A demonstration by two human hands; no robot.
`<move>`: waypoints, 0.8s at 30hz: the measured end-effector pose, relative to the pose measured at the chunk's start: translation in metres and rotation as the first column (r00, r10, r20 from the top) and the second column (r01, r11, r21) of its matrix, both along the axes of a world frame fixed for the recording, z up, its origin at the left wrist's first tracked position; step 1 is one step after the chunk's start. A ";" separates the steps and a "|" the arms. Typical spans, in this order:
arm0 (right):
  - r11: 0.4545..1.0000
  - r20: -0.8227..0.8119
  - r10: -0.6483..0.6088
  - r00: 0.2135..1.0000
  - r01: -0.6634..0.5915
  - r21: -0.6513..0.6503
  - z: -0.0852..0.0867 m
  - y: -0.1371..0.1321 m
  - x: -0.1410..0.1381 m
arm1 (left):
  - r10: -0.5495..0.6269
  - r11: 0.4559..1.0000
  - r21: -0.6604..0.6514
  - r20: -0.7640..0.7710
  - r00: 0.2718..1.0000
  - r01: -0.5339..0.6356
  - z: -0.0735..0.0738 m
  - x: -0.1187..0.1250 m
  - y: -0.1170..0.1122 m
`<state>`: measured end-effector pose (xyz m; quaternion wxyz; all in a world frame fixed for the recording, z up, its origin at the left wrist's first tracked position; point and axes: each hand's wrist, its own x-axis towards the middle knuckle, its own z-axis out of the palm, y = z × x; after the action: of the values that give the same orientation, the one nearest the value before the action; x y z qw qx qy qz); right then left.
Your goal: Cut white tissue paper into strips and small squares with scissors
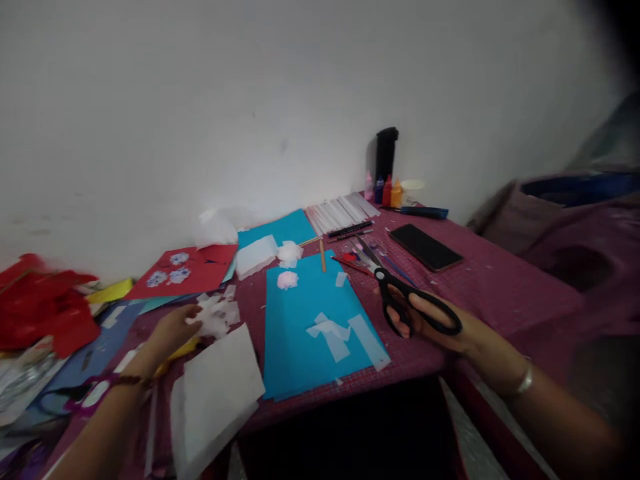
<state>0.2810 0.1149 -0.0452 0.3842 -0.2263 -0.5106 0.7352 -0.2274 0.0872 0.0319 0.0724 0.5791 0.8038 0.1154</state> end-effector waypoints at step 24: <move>0.971 -0.007 -0.090 0.996 0.089 0.223 -0.008 -0.009 0.024 | -0.253 0.955 0.086 0.737 0.626 0.284 -0.044 0.227 0.024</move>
<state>0.3053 0.1057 -0.0536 0.4390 -0.2059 -0.5796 0.6549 -0.0002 0.1111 -0.0117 0.4196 0.5936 0.6113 0.3130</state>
